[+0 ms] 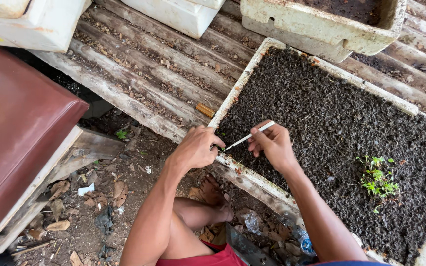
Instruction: The person uses a small tool to lift delicate seedlings from a dense tray and places them into a tray of dark soil, spacing them out.
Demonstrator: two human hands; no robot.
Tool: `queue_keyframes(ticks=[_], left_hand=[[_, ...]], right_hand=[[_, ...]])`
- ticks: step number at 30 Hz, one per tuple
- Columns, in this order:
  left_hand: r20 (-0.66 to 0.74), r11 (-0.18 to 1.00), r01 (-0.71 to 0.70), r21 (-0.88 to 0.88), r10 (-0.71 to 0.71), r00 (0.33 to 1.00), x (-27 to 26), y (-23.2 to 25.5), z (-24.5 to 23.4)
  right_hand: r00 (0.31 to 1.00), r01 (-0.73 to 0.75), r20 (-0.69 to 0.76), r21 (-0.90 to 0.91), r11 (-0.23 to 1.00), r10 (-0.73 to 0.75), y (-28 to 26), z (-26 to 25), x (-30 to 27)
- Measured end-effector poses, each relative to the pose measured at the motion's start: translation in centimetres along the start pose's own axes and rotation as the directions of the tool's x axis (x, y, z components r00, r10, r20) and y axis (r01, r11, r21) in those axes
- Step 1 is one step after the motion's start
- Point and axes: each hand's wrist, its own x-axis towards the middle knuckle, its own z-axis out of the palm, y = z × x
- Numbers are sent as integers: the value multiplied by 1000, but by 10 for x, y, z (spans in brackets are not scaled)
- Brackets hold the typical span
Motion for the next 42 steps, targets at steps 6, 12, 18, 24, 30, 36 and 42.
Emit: queue_keyframes(ticks=[6,12,18,24,30,36,42], left_hand=[[-7,1000,-10,15,10,1000,0,-2,2],[-1,1000,-6,-8,6,1000,0,1,2],[-7,1000,-11,2,11,1000,-1,0,2],[-19,1000,-18,-2,18,1000,-1,-1,2],[-27,999,-32,7,32,999,-1,-2,2],[-38,999,-37,0,37,999,0,-4,3],[-45,998,-62,10,62,997,-1,-4,2]], right_hand=[[999,37,-24,29,999,-36,3,-7,-2],[999,13,-30,-37,999,-14,-4,-12,-11],[996,50,-81,47,998,-47,6,-16,-20],[985,19,-168,-79,997,-32,-8,-16,-50],[985,81,-152,-33,996,-85,11,-8,-66],[959,176,-218,-33,984,-179,6,-6,-68],[961,162,-229,25,986,-152,22,4,-70]])
